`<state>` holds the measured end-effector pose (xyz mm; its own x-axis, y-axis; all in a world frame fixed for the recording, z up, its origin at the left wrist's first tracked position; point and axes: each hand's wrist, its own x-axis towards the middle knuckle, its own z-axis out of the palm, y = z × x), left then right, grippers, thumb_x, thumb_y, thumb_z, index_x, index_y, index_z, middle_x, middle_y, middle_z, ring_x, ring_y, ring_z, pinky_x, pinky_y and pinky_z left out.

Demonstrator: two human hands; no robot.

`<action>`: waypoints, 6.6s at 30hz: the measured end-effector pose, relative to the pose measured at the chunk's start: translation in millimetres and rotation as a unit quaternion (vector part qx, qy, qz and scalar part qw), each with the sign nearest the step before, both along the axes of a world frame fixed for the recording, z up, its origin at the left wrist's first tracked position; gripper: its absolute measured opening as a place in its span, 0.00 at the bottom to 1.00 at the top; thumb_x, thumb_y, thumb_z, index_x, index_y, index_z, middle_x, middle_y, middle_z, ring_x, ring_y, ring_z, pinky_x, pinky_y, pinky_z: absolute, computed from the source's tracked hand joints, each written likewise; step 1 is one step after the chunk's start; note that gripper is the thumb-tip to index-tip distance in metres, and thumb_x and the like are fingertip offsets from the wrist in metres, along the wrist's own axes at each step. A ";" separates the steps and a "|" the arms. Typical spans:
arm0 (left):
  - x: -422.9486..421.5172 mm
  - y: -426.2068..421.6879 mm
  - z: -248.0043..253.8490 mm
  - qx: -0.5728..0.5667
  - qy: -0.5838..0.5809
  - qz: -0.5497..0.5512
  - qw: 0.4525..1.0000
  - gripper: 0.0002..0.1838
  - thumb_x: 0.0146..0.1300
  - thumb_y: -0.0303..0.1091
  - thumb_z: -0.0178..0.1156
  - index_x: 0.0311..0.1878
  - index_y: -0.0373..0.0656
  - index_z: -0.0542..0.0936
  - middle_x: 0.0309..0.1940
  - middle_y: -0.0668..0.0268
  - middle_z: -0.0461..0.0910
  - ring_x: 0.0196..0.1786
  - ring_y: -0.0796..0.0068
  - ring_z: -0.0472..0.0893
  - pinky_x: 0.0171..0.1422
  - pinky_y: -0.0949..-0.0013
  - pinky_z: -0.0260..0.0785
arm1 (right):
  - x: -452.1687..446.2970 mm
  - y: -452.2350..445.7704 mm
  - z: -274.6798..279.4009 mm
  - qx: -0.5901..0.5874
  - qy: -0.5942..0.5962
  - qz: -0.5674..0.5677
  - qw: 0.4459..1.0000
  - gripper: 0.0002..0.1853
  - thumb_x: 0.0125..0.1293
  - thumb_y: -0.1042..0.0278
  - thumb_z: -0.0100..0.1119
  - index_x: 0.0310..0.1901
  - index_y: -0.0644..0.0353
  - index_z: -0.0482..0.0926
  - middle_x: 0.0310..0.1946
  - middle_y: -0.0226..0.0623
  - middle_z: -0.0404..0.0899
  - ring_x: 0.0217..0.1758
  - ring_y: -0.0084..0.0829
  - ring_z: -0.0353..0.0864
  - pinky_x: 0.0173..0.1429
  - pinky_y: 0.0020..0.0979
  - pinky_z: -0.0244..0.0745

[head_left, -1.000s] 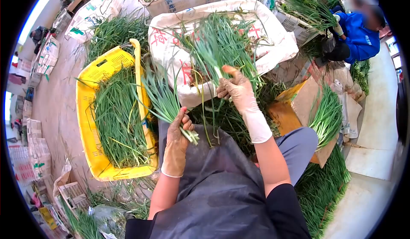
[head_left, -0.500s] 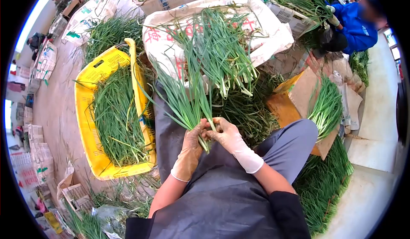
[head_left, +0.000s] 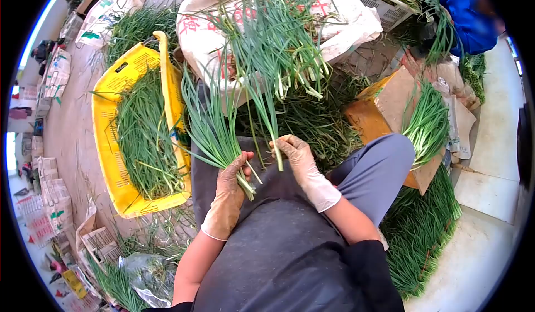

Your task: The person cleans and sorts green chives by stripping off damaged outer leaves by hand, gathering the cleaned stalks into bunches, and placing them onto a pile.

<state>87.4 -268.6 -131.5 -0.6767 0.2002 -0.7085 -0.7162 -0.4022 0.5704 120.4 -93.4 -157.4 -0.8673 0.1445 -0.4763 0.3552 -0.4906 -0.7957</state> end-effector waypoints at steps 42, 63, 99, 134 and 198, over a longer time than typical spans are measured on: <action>-102.6 8.2 28.6 0.205 0.114 0.069 0.970 0.10 0.62 0.34 0.60 0.44 0.41 0.75 0.18 0.75 0.62 0.18 0.85 0.60 0.22 0.80 0.52 | -126.3 38.4 29.6 0.695 -0.012 0.009 0.719 0.14 0.59 0.56 0.57 0.26 0.59 0.76 0.24 0.45 0.79 0.31 0.45 0.81 0.35 0.43 0.73; -41.8 42.4 -29.4 0.114 -0.088 0.043 0.989 0.14 0.55 0.25 0.64 0.44 0.38 0.75 0.28 0.63 0.78 0.21 0.78 0.72 0.25 0.77 0.67 | -7.8 -17.2 42.1 0.386 0.126 0.070 0.911 0.09 0.60 0.76 0.58 0.42 0.63 0.74 0.30 0.38 0.81 0.31 0.29 0.82 0.35 0.26 0.75; -44.9 9.9 -37.3 -0.015 -0.009 -0.048 0.999 0.19 0.46 0.24 0.68 0.44 0.36 0.76 0.32 0.65 0.79 0.31 0.70 0.80 0.37 0.70 0.74 | -77.2 3.2 59.2 0.513 -0.062 0.140 0.845 0.21 0.59 0.45 0.57 0.40 0.57 0.78 0.29 0.45 0.81 0.37 0.41 0.82 0.43 0.39 0.74; -51.5 -3.3 -38.2 0.014 0.040 0.017 0.999 0.14 0.49 0.27 0.68 0.40 0.38 0.77 0.28 0.65 0.80 0.27 0.76 0.77 0.32 0.75 0.70 | -77.6 -0.1 61.8 0.782 0.164 -0.035 0.600 0.07 0.59 0.62 0.56 0.31 0.56 0.78 0.22 0.34 0.77 0.23 0.35 0.80 0.24 0.33 0.72; -78.4 -12.5 43.0 0.186 0.160 0.063 0.967 0.12 0.55 0.31 0.64 0.41 0.40 0.75 0.34 0.60 0.79 0.33 0.71 0.79 0.41 0.68 0.73 | -57.6 59.2 26.9 0.413 -0.085 0.072 0.904 0.19 0.63 0.53 0.54 0.40 0.65 0.78 0.31 0.44 0.80 0.33 0.35 0.80 0.38 0.34 0.73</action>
